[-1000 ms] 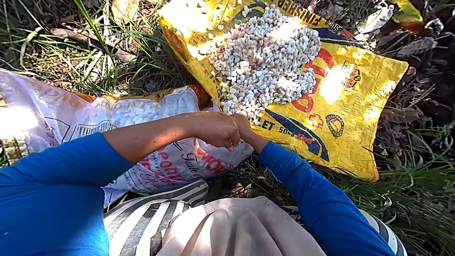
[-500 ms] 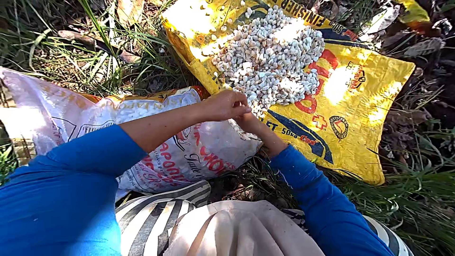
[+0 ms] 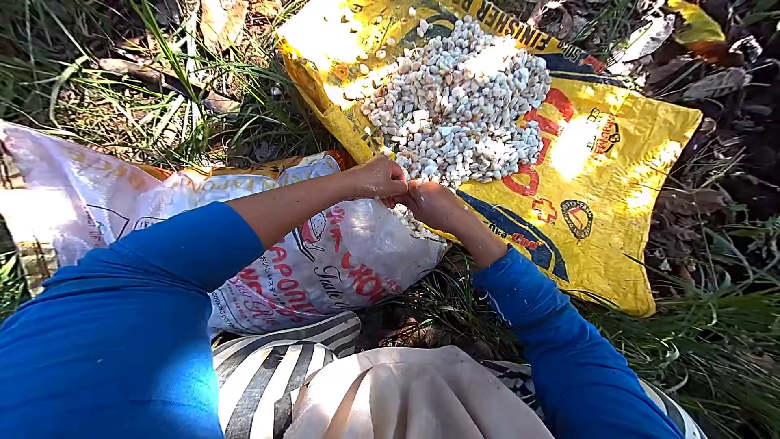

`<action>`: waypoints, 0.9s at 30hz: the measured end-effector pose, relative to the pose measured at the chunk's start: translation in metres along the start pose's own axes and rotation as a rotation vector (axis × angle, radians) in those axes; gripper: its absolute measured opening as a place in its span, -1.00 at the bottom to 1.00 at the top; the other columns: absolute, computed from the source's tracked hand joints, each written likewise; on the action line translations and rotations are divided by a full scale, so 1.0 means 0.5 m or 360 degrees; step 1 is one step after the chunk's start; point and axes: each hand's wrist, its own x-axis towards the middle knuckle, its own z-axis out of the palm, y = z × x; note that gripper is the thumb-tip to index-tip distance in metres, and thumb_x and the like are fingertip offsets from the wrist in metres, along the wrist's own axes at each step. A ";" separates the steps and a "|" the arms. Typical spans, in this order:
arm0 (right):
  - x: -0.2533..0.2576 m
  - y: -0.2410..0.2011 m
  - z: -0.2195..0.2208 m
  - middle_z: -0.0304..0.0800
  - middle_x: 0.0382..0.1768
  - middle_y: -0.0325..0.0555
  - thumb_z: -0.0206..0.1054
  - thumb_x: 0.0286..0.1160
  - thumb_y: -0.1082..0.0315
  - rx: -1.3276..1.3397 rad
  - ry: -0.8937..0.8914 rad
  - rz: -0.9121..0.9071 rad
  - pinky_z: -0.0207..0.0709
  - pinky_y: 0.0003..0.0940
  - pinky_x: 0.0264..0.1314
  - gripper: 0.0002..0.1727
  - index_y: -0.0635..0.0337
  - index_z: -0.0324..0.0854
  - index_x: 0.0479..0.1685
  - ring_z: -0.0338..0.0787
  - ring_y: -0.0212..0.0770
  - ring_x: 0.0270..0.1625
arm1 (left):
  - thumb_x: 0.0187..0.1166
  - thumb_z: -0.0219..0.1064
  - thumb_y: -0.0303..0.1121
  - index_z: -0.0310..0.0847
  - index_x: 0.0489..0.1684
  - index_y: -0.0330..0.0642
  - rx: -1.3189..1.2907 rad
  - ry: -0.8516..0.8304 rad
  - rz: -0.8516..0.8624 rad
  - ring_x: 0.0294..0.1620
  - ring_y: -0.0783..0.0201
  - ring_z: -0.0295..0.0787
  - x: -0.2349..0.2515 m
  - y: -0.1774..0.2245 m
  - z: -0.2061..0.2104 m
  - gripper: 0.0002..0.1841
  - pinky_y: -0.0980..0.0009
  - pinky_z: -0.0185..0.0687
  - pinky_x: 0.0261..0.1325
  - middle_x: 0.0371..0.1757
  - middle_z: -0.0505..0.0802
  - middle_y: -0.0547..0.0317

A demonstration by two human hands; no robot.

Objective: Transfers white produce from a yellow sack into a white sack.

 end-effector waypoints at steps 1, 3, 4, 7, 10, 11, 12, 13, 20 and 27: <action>-0.002 -0.001 -0.003 0.79 -0.18 0.26 0.24 0.76 0.31 -0.0063 -0.0006 -0.0040 0.62 0.01 0.15 -0.74 0.41 0.65 -0.03 0.84 0.18 -0.01 | 0.82 0.15 -0.39 0.67 -0.14 -0.45 0.0053 0.0002 0.0026 -0.40 0.33 0.80 0.002 -0.003 0.002 -0.73 0.39 0.76 -0.16 -0.35 0.79 0.00; -0.009 -0.002 -0.010 0.79 -0.24 0.22 0.29 0.73 0.31 -0.0129 -0.0029 -0.0119 0.62 0.00 0.15 -0.76 0.38 0.67 -0.07 0.84 0.16 -0.05 | 0.82 0.12 -0.36 0.69 -0.25 -0.40 0.0185 0.0001 0.0106 -0.45 0.31 0.75 0.007 -0.011 0.009 -0.69 0.33 0.71 -0.21 -0.41 0.78 0.03; -0.012 0.000 -0.012 0.79 -0.27 0.21 0.30 0.72 0.32 -0.0129 -0.0043 -0.0145 0.61 0.01 0.15 -0.76 0.39 0.68 -0.10 0.84 0.16 -0.08 | 0.83 0.11 -0.35 0.69 -0.26 -0.39 0.0241 -0.0008 0.0138 -0.45 0.27 0.71 0.009 -0.013 0.012 -0.67 0.27 0.65 -0.21 -0.43 0.75 0.03; -0.020 0.002 -0.019 0.77 -0.35 0.20 0.28 0.73 0.35 -0.0059 -0.0084 -0.0171 0.62 0.02 0.09 -0.76 0.41 0.68 -0.16 0.83 0.13 -0.19 | 0.83 0.06 -0.36 0.66 -0.36 -0.36 0.0333 0.0013 0.0220 -0.50 0.28 0.61 0.011 -0.016 0.022 -0.64 0.25 0.52 -0.26 -0.52 0.68 0.09; -0.023 0.007 -0.019 0.75 -0.38 0.17 0.25 0.74 0.38 -0.0023 -0.0057 -0.0187 0.61 -0.02 0.07 -0.76 0.39 0.69 -0.22 0.81 0.08 -0.22 | 0.83 0.07 -0.37 0.62 -0.42 -0.33 0.0274 0.0023 0.0225 -0.56 0.31 0.54 0.017 -0.015 0.024 -0.64 0.29 0.45 -0.35 -0.57 0.63 0.13; -0.022 0.012 -0.015 0.75 -0.39 0.16 0.24 0.74 0.38 -0.0006 -0.0035 -0.0199 0.60 -0.03 0.06 -0.76 0.39 0.69 -0.23 0.81 0.08 -0.23 | 0.83 0.07 -0.37 0.61 -0.42 -0.34 0.0248 0.0011 0.0206 -0.57 0.32 0.54 0.020 -0.013 0.022 -0.65 0.32 0.45 -0.37 -0.57 0.63 0.12; -0.021 0.018 -0.009 0.73 -0.42 0.14 0.25 0.74 0.38 0.0018 -0.0010 -0.0213 0.61 -0.03 0.03 -0.76 0.38 0.68 -0.26 0.80 0.07 -0.26 | 0.83 0.08 -0.37 0.62 -0.40 -0.35 0.0208 -0.0012 0.0173 -0.57 0.33 0.55 0.021 -0.011 0.019 -0.65 0.35 0.47 -0.38 -0.56 0.64 0.11; -0.019 0.024 -0.002 0.71 -0.46 0.13 0.25 0.74 0.39 0.0050 0.0012 -0.0225 0.61 -0.03 -0.02 -0.75 0.37 0.67 -0.29 0.78 0.05 -0.31 | 0.83 0.08 -0.37 0.63 -0.37 -0.36 0.0162 -0.0034 0.0143 -0.58 0.35 0.56 0.022 -0.010 0.016 -0.66 0.39 0.50 -0.38 -0.55 0.65 0.12; 0.010 0.053 0.011 0.52 -0.62 -0.22 0.06 0.85 0.31 0.0963 0.0025 -0.0029 0.40 -0.60 -0.45 -0.66 0.33 0.57 -0.30 0.50 -0.49 -0.60 | 0.86 0.01 -0.43 0.59 -0.22 -0.27 -0.0734 -0.0027 0.0042 -0.55 0.46 0.65 0.026 -0.017 -0.008 -0.73 0.55 0.65 -0.37 -0.51 0.70 0.28; 0.004 0.058 0.018 0.57 -0.55 -0.29 -0.13 0.93 0.18 0.1844 0.0057 0.0329 0.51 -0.68 -0.36 -0.59 0.26 0.53 -0.16 0.62 -0.55 -0.50 | 0.75 0.17 -0.51 0.61 -0.06 -0.28 -0.0771 0.0075 0.0210 -0.34 0.44 0.76 0.019 0.009 -0.024 -0.91 0.50 0.75 -0.16 -0.28 0.78 0.22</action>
